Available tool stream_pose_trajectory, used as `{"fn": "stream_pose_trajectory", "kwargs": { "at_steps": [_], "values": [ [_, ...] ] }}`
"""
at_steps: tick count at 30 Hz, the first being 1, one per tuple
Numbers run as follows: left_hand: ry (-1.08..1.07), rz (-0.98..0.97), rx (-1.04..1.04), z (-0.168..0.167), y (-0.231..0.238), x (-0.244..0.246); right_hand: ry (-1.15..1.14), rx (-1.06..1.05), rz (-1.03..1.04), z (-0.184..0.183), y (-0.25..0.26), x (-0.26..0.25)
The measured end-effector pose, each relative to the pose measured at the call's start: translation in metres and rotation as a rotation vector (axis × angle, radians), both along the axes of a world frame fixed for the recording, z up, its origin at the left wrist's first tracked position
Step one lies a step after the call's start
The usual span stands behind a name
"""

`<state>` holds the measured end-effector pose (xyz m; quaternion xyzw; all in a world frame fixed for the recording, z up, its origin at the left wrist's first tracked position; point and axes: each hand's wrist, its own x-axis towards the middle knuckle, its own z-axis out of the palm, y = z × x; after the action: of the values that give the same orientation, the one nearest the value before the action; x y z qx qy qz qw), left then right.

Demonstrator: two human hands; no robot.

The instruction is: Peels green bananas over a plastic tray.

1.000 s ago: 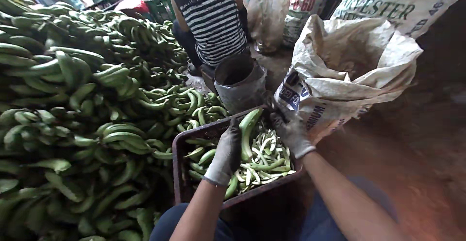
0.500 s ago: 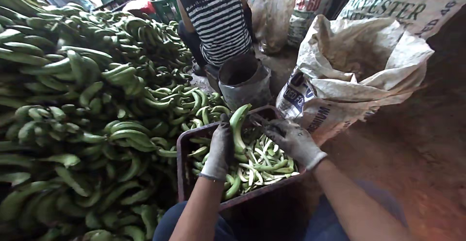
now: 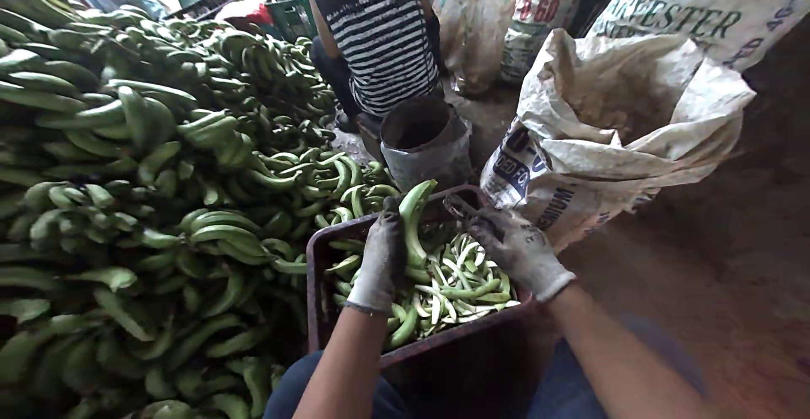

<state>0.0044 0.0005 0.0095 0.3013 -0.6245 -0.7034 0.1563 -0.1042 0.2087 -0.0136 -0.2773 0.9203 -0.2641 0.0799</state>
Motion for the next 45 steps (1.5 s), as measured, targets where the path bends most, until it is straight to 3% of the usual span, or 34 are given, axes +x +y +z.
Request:
{"fn": "stream_pose_trajectory", "kwargs": {
  "at_steps": [4,8,10,14,17,19,22,27,31,35,38,41,45],
  "values": [
    [-0.045,-0.079,-0.174,-0.001,0.005,0.000,0.201,-0.154,0.052,-0.008,-0.004,0.006],
    [-0.050,-0.057,-0.152,-0.002,0.004,0.001,0.037,0.169,0.053,0.009,-0.003,0.005],
    [-0.056,-0.015,-0.101,0.002,0.001,0.001,-0.010,0.191,0.009,0.006,0.000,0.000],
    [-0.010,0.000,-0.004,0.004,0.004,0.001,-0.017,-0.123,0.048,-0.002,0.003,0.003],
    [0.071,-0.031,0.134,0.000,0.009,0.000,-0.202,-0.463,0.261,-0.006,-0.002,0.018],
    [0.146,-0.056,0.197,-0.003,0.010,0.000,-0.318,-0.522,0.399,-0.005,-0.005,0.027],
    [0.204,-0.077,0.234,-0.007,0.009,0.003,-0.360,-0.417,0.470,-0.008,-0.007,0.029],
    [0.194,-0.113,0.234,-0.007,0.018,0.007,-0.209,-0.318,0.377,-0.006,-0.011,0.024],
    [0.068,-0.140,0.071,-0.006,0.025,0.001,0.134,-0.285,0.028,-0.025,-0.021,0.000],
    [0.014,-0.151,0.049,-0.005,0.026,0.001,0.063,-0.280,-0.225,-0.032,-0.006,-0.036],
    [0.016,-0.167,0.069,-0.004,0.017,0.002,0.048,-0.432,-0.128,-0.016,-0.001,-0.022],
    [0.091,-0.186,0.077,-0.009,0.010,0.002,0.037,-0.451,-0.012,-0.008,-0.004,0.001],
    [0.222,-0.035,0.134,-0.012,0.010,-0.003,-0.106,-0.515,0.128,-0.005,-0.006,0.026]
  ]
}}
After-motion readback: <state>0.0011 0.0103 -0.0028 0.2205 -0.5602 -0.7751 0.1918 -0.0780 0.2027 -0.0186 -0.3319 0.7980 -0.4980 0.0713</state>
